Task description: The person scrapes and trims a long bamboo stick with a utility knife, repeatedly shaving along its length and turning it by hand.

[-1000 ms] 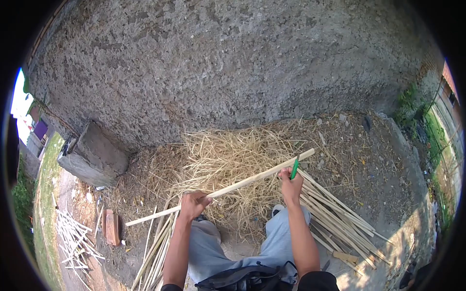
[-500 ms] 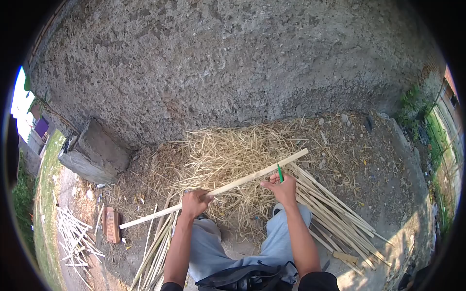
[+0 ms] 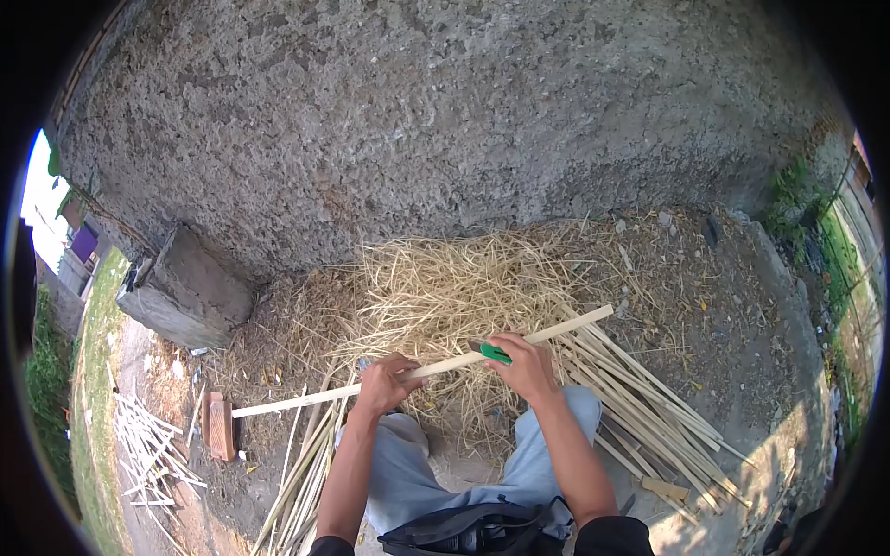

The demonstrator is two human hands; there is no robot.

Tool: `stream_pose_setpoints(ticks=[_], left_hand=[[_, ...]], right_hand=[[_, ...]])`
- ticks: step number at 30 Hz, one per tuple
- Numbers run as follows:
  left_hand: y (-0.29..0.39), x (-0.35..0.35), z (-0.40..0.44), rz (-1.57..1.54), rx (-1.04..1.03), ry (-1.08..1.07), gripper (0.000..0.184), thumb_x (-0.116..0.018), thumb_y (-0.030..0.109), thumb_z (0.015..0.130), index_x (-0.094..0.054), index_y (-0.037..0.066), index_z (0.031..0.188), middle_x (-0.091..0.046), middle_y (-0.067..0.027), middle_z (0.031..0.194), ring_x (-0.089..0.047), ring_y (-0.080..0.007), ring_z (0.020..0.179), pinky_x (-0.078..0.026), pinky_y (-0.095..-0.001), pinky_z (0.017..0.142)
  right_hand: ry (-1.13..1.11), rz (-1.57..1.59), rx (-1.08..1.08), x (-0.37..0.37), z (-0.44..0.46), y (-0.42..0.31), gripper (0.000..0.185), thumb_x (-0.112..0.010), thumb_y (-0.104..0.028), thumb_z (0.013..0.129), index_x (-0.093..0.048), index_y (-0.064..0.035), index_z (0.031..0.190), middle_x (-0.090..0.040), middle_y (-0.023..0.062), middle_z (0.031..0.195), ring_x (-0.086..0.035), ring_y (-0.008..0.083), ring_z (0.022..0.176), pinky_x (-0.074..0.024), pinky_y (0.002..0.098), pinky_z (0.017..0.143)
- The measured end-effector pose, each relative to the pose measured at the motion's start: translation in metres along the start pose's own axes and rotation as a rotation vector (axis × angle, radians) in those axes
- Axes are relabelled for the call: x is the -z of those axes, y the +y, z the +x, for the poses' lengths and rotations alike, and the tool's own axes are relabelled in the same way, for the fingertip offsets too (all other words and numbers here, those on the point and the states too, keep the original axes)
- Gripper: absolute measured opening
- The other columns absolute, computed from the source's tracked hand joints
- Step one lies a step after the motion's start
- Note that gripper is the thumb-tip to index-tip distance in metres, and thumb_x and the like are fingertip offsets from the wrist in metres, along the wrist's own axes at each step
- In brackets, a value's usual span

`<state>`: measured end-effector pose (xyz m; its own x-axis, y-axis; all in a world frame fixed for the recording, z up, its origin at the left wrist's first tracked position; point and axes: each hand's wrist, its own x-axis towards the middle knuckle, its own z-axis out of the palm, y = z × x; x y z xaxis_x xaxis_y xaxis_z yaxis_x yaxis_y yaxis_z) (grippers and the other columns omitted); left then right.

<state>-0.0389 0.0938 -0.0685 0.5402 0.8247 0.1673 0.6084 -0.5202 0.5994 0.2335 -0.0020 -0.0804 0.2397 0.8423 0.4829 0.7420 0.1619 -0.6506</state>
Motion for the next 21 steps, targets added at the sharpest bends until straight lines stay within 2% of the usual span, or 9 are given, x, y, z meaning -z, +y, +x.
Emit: stream_pose_setpoints(ticks=[2, 7, 13, 15, 18, 20, 21], left_hand=[[-0.001, -0.003, 0.001, -0.023, -0.030, 0.004, 0.034, -0.087, 0.032, 0.069, -0.077, 0.010, 0.093, -0.071, -0.0033, 0.089, -0.070, -0.0262, 0.077, -0.054, -0.0380, 0.070], [-0.001, -0.008, 0.001, -0.063, -0.065, 0.011, 0.032, -0.087, 0.026, 0.068, -0.076, 0.007, 0.092, -0.071, -0.0042, 0.088, -0.069, -0.0263, 0.075, -0.055, -0.0372, 0.069], [-0.002, -0.011, 0.003, -0.012, -0.110, 0.058, 0.025, -0.083, 0.022, 0.073, -0.076, 0.006, 0.092, -0.071, -0.0042, 0.088, -0.070, -0.0261, 0.073, -0.055, -0.0361, 0.067], [0.001, -0.012, 0.003, -0.002, -0.079, 0.055, 0.022, -0.082, 0.016, 0.075, -0.075, 0.004, 0.092, -0.072, -0.0049, 0.092, -0.070, -0.0259, 0.075, -0.056, -0.0358, 0.070], [-0.001, -0.015, 0.003, 0.026, -0.121, 0.103, 0.018, -0.079, 0.023, 0.078, -0.076, 0.008, 0.089, -0.071, -0.0022, 0.085, -0.069, -0.0251, 0.072, -0.054, -0.0360, 0.064], [-0.004, -0.019, 0.003, 0.068, -0.142, 0.121, 0.016, -0.078, 0.022, 0.078, -0.076, 0.009, 0.087, -0.070, -0.0019, 0.083, -0.068, -0.0250, 0.070, -0.053, -0.0365, 0.062], [-0.004, -0.019, 0.003, 0.111, -0.163, 0.138, 0.013, -0.078, 0.021, 0.079, -0.075, 0.010, 0.085, -0.070, -0.0016, 0.081, -0.067, -0.0248, 0.068, -0.052, -0.0370, 0.060]], right_hand=[[-0.074, -0.057, 0.009, -0.001, -0.001, -0.001, 0.035, -0.085, -0.019, 0.071, -0.073, -0.0109, 0.102, -0.072, -0.0002, 0.105, -0.071, 0.0245, 0.086, -0.0573, 0.0356, 0.071], [-0.052, -0.075, 0.018, -0.006, -0.003, 0.007, 0.028, -0.083, -0.021, 0.073, -0.075, -0.0124, 0.099, -0.073, -0.0018, 0.102, -0.071, 0.0237, 0.079, -0.0556, 0.0357, 0.066], [-0.057, -0.135, 0.011, -0.013, -0.009, 0.015, 0.027, -0.082, -0.025, 0.075, -0.076, -0.0135, 0.098, -0.073, -0.0007, 0.101, -0.070, 0.0249, 0.074, -0.0547, 0.0374, 0.063], [-0.056, -0.142, 0.000, -0.013, -0.009, 0.014, 0.028, -0.082, -0.027, 0.075, -0.076, -0.0140, 0.098, -0.073, -0.0003, 0.100, -0.070, 0.0252, 0.073, -0.0547, 0.0379, 0.063], [-0.065, -0.123, -0.016, -0.011, -0.009, 0.012, 0.025, -0.080, -0.020, 0.075, -0.076, -0.0149, 0.099, -0.073, 0.0011, 0.099, -0.071, 0.0257, 0.074, -0.0551, 0.0383, 0.063], [-0.124, -0.212, -0.006, -0.010, -0.009, 0.014, 0.022, -0.075, -0.010, 0.075, -0.076, -0.0181, 0.095, -0.074, 0.0009, 0.096, -0.071, 0.0256, 0.077, -0.0559, 0.0356, 0.064], [-0.124, -0.211, -0.005, -0.010, -0.009, 0.013, 0.022, -0.075, -0.010, 0.075, -0.076, -0.0181, 0.095, -0.074, 0.0009, 0.096, -0.071, 0.0256, 0.077, -0.0559, 0.0356, 0.064]])
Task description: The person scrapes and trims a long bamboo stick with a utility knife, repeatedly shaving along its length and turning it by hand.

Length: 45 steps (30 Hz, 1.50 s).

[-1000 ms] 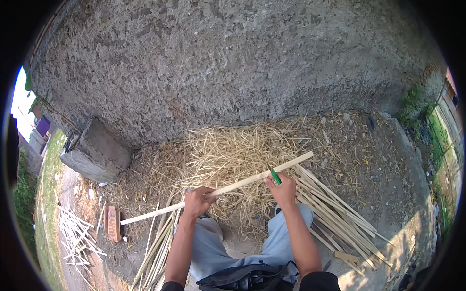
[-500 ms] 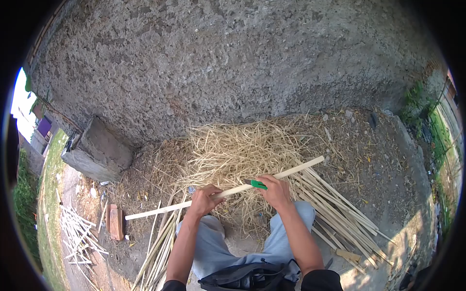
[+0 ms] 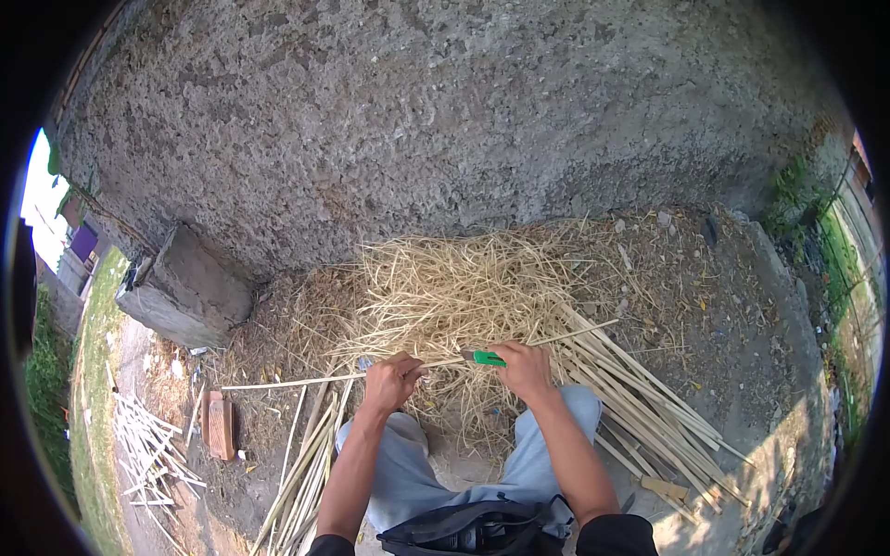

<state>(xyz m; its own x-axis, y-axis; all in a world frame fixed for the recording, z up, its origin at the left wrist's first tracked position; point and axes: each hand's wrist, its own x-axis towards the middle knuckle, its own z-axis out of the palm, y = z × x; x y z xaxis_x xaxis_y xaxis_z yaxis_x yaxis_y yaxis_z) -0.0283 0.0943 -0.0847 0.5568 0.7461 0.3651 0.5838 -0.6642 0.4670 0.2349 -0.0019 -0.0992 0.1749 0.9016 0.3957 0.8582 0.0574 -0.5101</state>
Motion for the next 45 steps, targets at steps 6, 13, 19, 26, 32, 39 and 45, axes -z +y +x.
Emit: stream_pose_setpoints(ticks=[6, 13, 19, 26, 32, 39, 45], left_hand=[[0.004, 0.002, 0.004, 0.055, -0.064, 0.129, 0.012, -0.079, 0.020, 0.077, -0.074, 0.011, 0.083, -0.070, -0.0018, 0.079, -0.065, -0.0220, 0.070, -0.045, -0.0365, 0.078], [0.021, 0.009, 0.010, 0.171, -0.033, 0.434, 0.026, -0.081, 0.018, 0.075, -0.070, 0.008, 0.097, -0.071, -0.0038, 0.092, -0.062, -0.0232, 0.092, -0.039, -0.0428, 0.090], [0.013, 0.012, 0.006, 0.073, 0.086, 0.513, 0.038, -0.078, 0.012, 0.079, -0.062, 0.005, 0.112, -0.063, -0.0137, 0.115, -0.058, -0.0327, 0.108, -0.042, -0.0439, 0.093], [0.002, 0.004, -0.001, -0.149, 0.286, 0.185, 0.033, -0.074, 0.016, 0.084, -0.061, 0.004, 0.111, -0.062, -0.0172, 0.114, -0.061, -0.0380, 0.104, -0.051, -0.0448, 0.086], [0.000, -0.008, -0.005, -0.123, 0.251, 0.030, 0.029, -0.072, 0.020, 0.086, -0.061, 0.008, 0.110, -0.062, -0.0136, 0.115, -0.063, -0.0388, 0.102, -0.052, -0.0475, 0.082], [0.007, -0.006, -0.006, -0.107, 0.247, -0.066, 0.027, -0.071, 0.021, 0.087, -0.062, 0.008, 0.110, -0.063, -0.0131, 0.111, -0.064, -0.0390, 0.096, -0.053, -0.0480, 0.079], [0.006, -0.008, -0.007, -0.170, 0.246, -0.034, 0.023, -0.071, 0.016, 0.088, -0.066, 0.003, 0.105, -0.065, -0.0160, 0.101, -0.066, -0.0337, 0.087, -0.053, -0.0418, 0.075]], right_hand=[[0.027, 0.004, 0.011, 0.000, 0.001, -0.004, 0.024, -0.071, -0.008, 0.074, -0.075, -0.0194, 0.095, -0.073, 0.0022, 0.092, -0.070, 0.0273, 0.073, -0.0548, 0.0382, 0.061], [0.016, -0.022, -0.027, -0.002, 0.003, -0.007, 0.026, -0.071, -0.008, 0.073, -0.075, -0.0146, 0.097, -0.072, 0.0063, 0.088, -0.068, 0.0299, 0.072, -0.0533, 0.0409, 0.062], [0.151, 0.014, -0.195, 0.007, 0.011, -0.009, 0.014, -0.072, -0.019, 0.080, -0.073, -0.0107, 0.091, -0.069, 0.0106, 0.077, -0.067, 0.0322, 0.068, -0.0506, 0.0443, 0.063], [0.147, 0.279, -0.374, 0.029, 0.016, -0.026, 0.038, -0.074, -0.038, 0.087, -0.066, -0.0021, 0.098, -0.068, 0.0105, 0.074, -0.065, 0.0248, 0.066, -0.0494, 0.0381, 0.067], [0.354, 0.421, -0.422, 0.011, 0.015, -0.012, 0.029, -0.073, -0.031, 0.089, -0.067, -0.0033, 0.095, -0.061, 0.0069, 0.066, -0.059, 0.0213, 0.059, -0.0463, 0.0360, 0.060], [0.439, 0.344, -0.415, 0.017, 0.014, -0.011, 0.024, -0.069, -0.025, 0.092, -0.067, -0.0025, 0.099, -0.059, 0.0074, 0.065, -0.056, 0.0179, 0.056, -0.0437, 0.0335, 0.056], [0.498, 0.365, -0.393, 0.019, 0.020, 0.001, 0.028, -0.068, -0.027, 0.093, -0.067, -0.0010, 0.105, -0.061, 0.0090, 0.071, -0.056, 0.0192, 0.059, -0.0447, 0.0332, 0.058]])
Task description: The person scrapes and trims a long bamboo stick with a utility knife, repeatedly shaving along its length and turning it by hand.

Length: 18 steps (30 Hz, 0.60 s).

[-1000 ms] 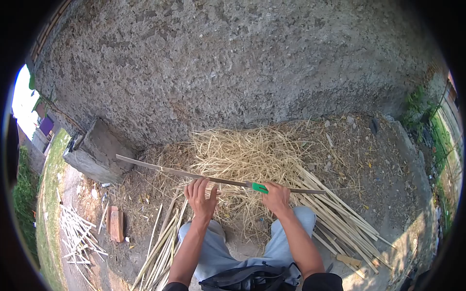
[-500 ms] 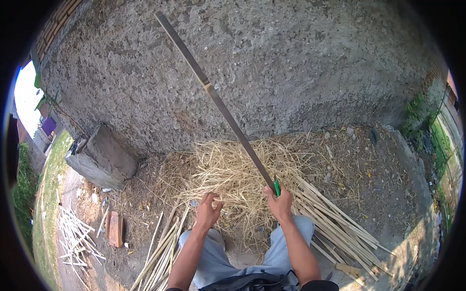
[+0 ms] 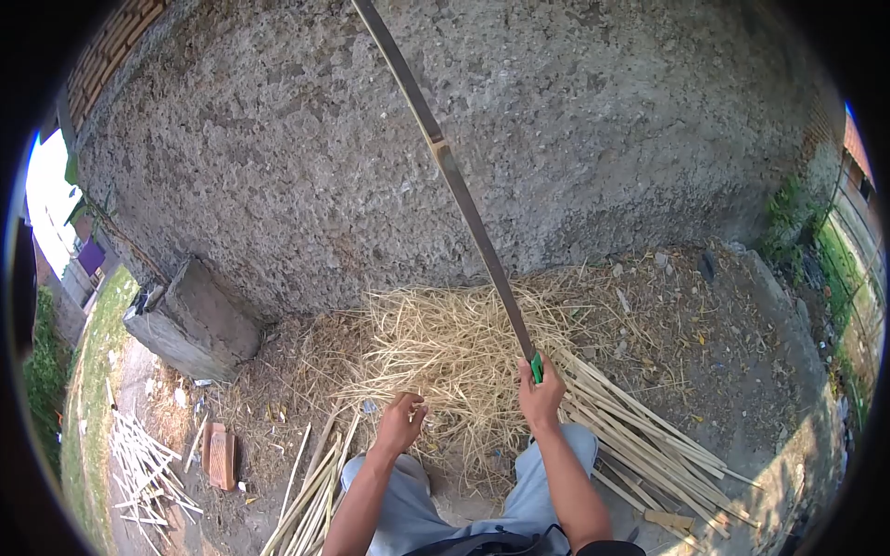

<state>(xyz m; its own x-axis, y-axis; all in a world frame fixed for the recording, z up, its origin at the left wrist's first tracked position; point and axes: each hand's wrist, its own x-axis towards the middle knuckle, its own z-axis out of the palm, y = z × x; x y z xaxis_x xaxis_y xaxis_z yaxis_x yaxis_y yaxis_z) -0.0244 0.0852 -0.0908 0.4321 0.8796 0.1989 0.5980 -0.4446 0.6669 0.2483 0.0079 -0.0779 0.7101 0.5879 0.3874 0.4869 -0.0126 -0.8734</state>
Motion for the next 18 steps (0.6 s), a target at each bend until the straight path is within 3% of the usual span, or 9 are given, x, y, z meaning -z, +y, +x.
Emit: stream_pose_setpoints(ticks=[4, 5, 7, 12, 14, 15, 16, 18], left_hand=[[-0.015, -0.009, 0.001, -0.029, -0.092, 0.127, 0.016, -0.066, 0.015, 0.093, -0.067, 0.001, 0.100, -0.068, -0.0148, 0.076, -0.066, -0.0328, 0.063, -0.052, -0.0417, 0.062], [-0.015, -0.011, 0.001, -0.026, -0.091, 0.130, 0.016, -0.066, 0.015, 0.093, -0.067, 0.001, 0.100, -0.068, -0.0148, 0.076, -0.066, -0.0328, 0.063, -0.052, -0.0417, 0.062], [-0.002, -0.005, 0.001, -0.079, 0.011, 0.170, 0.022, -0.064, 0.021, 0.095, -0.070, 0.002, 0.086, -0.065, -0.0140, 0.063, -0.062, -0.0322, 0.052, -0.048, -0.0408, 0.052], [0.010, 0.007, -0.001, 0.262, 0.044, 0.207, 0.041, -0.065, 0.034, 0.094, -0.069, 0.004, 0.067, -0.063, -0.0171, 0.059, -0.062, -0.0295, 0.049, -0.045, -0.0385, 0.045], [0.010, 0.007, 0.002, 0.133, -0.080, 0.438, 0.044, -0.064, 0.034, 0.095, -0.069, 0.004, 0.064, -0.063, -0.0146, 0.057, -0.060, -0.0295, 0.047, -0.045, -0.0388, 0.045], [0.009, 0.008, 0.003, 0.157, 0.040, 0.423, 0.039, -0.062, 0.030, 0.096, -0.071, 0.001, 0.070, -0.070, -0.0131, 0.072, -0.066, -0.0282, 0.056, -0.049, -0.0366, 0.051], [0.008, 0.009, 0.002, 0.159, 0.040, 0.422, 0.039, -0.062, 0.030, 0.096, -0.071, 0.001, 0.070, -0.070, -0.0131, 0.072, -0.066, -0.0282, 0.056, -0.049, -0.0366, 0.051], [0.009, 0.012, 0.003, 0.067, 0.011, 0.440, 0.024, -0.055, 0.017, 0.096, -0.074, 0.002, 0.096, -0.072, -0.0166, 0.087, -0.067, -0.0299, 0.060, -0.051, -0.0391, 0.058]], right_hand=[[0.013, -0.047, 0.050, 0.003, -0.001, 0.000, 0.036, -0.070, -0.028, 0.092, -0.065, 0.0015, 0.111, -0.064, 0.0120, 0.078, -0.058, 0.0225, 0.062, -0.0465, 0.0345, 0.060], [0.019, -0.068, 0.060, 0.004, -0.001, -0.001, 0.035, -0.072, -0.027, 0.091, -0.066, 0.0015, 0.111, -0.065, 0.0122, 0.079, -0.059, 0.0234, 0.063, -0.0469, 0.0345, 0.060], [0.024, -0.084, 0.072, 0.004, -0.002, 0.001, 0.034, -0.073, -0.026, 0.090, -0.066, 0.0016, 0.110, -0.065, 0.0124, 0.079, -0.060, 0.0242, 0.064, -0.0473, 0.0345, 0.060], [0.062, -0.131, 0.133, 0.009, -0.005, -0.005, 0.030, -0.076, -0.022, 0.087, -0.068, 0.0006, 0.105, -0.068, 0.0129, 0.083, -0.065, 0.0272, 0.069, -0.0492, 0.0363, 0.062], [0.065, -0.129, 0.143, 0.009, -0.005, -0.001, 0.030, -0.077, -0.021, 0.086, -0.068, 0.0005, 0.106, -0.069, 0.0139, 0.085, -0.067, 0.0289, 0.071, -0.0500, 0.0376, 0.064], [0.061, -0.142, 0.140, 0.009, -0.005, 0.000, 0.031, -0.077, -0.020, 0.085, -0.067, 0.0003, 0.106, -0.069, 0.0142, 0.086, -0.067, 0.0297, 0.072, -0.0502, 0.0377, 0.064], [0.057, -0.155, 0.138, 0.009, -0.006, 0.001, 0.031, -0.077, -0.020, 0.085, -0.067, 0.0002, 0.106, -0.069, 0.0146, 0.086, -0.067, 0.0304, 0.072, -0.0503, 0.0378, 0.064], [0.054, -0.160, 0.153, 0.008, -0.006, 0.004, 0.031, -0.077, -0.020, 0.085, -0.067, 0.0002, 0.107, -0.069, 0.0148, 0.087, -0.067, 0.0308, 0.073, -0.0504, 0.0376, 0.065]])
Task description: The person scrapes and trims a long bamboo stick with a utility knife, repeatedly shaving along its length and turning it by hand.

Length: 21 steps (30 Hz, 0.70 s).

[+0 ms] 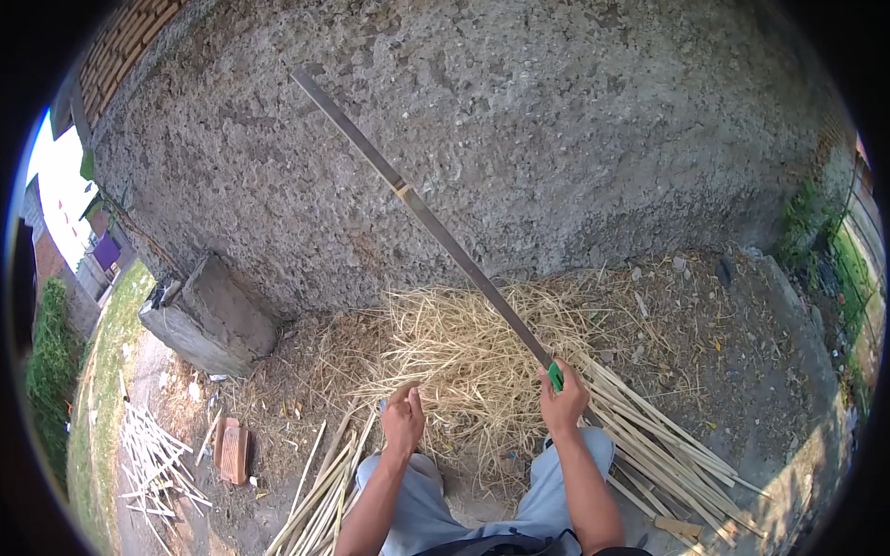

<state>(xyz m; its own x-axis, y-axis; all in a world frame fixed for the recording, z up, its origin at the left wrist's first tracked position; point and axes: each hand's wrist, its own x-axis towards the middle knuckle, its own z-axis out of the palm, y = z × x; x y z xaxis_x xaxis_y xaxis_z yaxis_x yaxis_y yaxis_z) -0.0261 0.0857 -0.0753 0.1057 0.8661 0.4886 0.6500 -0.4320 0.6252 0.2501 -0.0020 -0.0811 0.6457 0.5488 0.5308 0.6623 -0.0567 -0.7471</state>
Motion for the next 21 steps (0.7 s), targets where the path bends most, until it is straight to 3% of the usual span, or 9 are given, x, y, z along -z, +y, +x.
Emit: stream_pose_setpoints(ticks=[2, 3, 6, 10, 13, 15, 16, 18, 21], left_hand=[[-0.018, -0.009, -0.002, 0.003, -0.049, 0.053, 0.025, -0.054, 0.012, 0.092, -0.070, 0.003, 0.110, -0.072, -0.0170, 0.092, -0.068, -0.0292, 0.060, -0.052, -0.0378, 0.060], [-0.020, -0.010, -0.001, 0.007, -0.101, 0.102, 0.038, -0.052, 0.007, 0.089, -0.067, 0.005, 0.123, -0.073, -0.0174, 0.097, -0.068, -0.0285, 0.059, -0.053, -0.0365, 0.062], [-0.021, -0.010, 0.003, -0.012, -0.130, 0.222, 0.056, -0.051, 0.002, 0.081, -0.058, 0.008, 0.137, -0.072, -0.0193, 0.107, -0.069, -0.0274, 0.063, -0.054, -0.0356, 0.064], [-0.007, 0.004, 0.001, -0.085, 0.027, 0.042, 0.065, -0.051, 0.001, 0.081, -0.049, 0.010, 0.145, -0.070, -0.0210, 0.112, -0.073, -0.0265, 0.077, -0.056, -0.0333, 0.068], [-0.004, 0.004, 0.001, -0.112, 0.206, -0.067, 0.045, -0.054, 0.004, 0.083, -0.066, 0.005, 0.127, -0.066, -0.0201, 0.124, -0.073, -0.0264, 0.090, -0.057, -0.0331, 0.073], [-0.010, 0.000, 0.001, -0.029, 0.017, -0.037, 0.023, -0.058, 0.010, 0.086, -0.077, 0.000, 0.095, -0.061, -0.0171, 0.134, -0.073, -0.0274, 0.093, -0.058, -0.0335, 0.077], [-0.010, -0.001, 0.001, -0.030, 0.017, -0.037, 0.023, -0.058, 0.010, 0.086, -0.077, 0.000, 0.095, -0.061, -0.0171, 0.134, -0.073, -0.0274, 0.093, -0.058, -0.0335, 0.077], [-0.010, -0.004, 0.000, -0.068, 0.036, -0.035, 0.028, -0.062, 0.015, 0.088, -0.075, -0.004, 0.071, -0.055, -0.0145, 0.141, -0.073, -0.0288, 0.091, -0.057, -0.0354, 0.077], [-0.011, -0.005, 0.000, -0.083, 0.045, -0.074, 0.027, -0.063, 0.016, 0.089, -0.075, -0.006, 0.077, -0.054, -0.0155, 0.142, -0.073, -0.0294, 0.087, -0.057, -0.0351, 0.073]], right_hand=[[-0.003, -0.002, 0.021, -0.001, 0.000, 0.001, 0.032, -0.077, -0.019, 0.084, -0.067, 0.0001, 0.108, -0.069, 0.0150, 0.088, -0.067, 0.0311, 0.074, -0.0504, 0.0374, 0.065], [-0.006, -0.004, 0.016, -0.001, 0.000, 0.000, 0.032, -0.077, -0.019, 0.084, -0.067, 0.0001, 0.108, -0.069, 0.0151, 0.088, -0.067, 0.0312, 0.074, -0.0504, 0.0374, 0.065], [-0.018, -0.004, 0.001, -0.001, 0.000, -0.004, 0.032, -0.077, -0.019, 0.084, -0.066, -0.0001, 0.108, -0.068, 0.0150, 0.088, -0.067, 0.0309, 0.074, -0.0504, 0.0375, 0.066], [-0.027, 0.024, -0.019, 0.003, 0.001, -0.012, 0.031, -0.077, -0.019, 0.084, -0.067, -0.0002, 0.107, -0.068, 0.0144, 0.086, -0.066, 0.0298, 0.073, -0.0502, 0.0373, 0.065], [0.014, -0.012, 0.023, 0.001, 0.000, -0.009, 0.030, -0.078, -0.018, 0.084, -0.067, -0.0007, 0.106, -0.068, 0.0136, 0.085, -0.066, 0.0290, 0.072, -0.0499, 0.0370, 0.064], [0.012, -0.001, 0.021, 0.001, -0.001, -0.011, 0.031, -0.078, -0.018, 0.083, -0.067, -0.0010, 0.105, -0.068, 0.0133, 0.085, -0.066, 0.0290, 0.072, -0.0499, 0.0373, 0.064], [0.010, 0.010, 0.020, 0.002, -0.001, -0.012, 0.031, -0.079, -0.018, 0.083, -0.067, -0.0013, 0.105, -0.068, 0.0130, 0.085, -0.066, 0.0290, 0.071, -0.0499, 0.0377, 0.064], [0.026, -0.002, 0.046, 0.000, -0.001, -0.009, 0.030, -0.079, -0.018, 0.082, -0.067, -0.0018, 0.104, -0.068, 0.0129, 0.085, -0.066, 0.0289, 0.072, -0.0500, 0.0377, 0.064], [0.024, -0.023, 0.065, 0.000, -0.003, -0.007, 0.030, -0.080, -0.019, 0.082, -0.067, -0.0028, 0.104, -0.069, 0.0129, 0.087, -0.068, 0.0293, 0.073, -0.0508, 0.0377, 0.064]])
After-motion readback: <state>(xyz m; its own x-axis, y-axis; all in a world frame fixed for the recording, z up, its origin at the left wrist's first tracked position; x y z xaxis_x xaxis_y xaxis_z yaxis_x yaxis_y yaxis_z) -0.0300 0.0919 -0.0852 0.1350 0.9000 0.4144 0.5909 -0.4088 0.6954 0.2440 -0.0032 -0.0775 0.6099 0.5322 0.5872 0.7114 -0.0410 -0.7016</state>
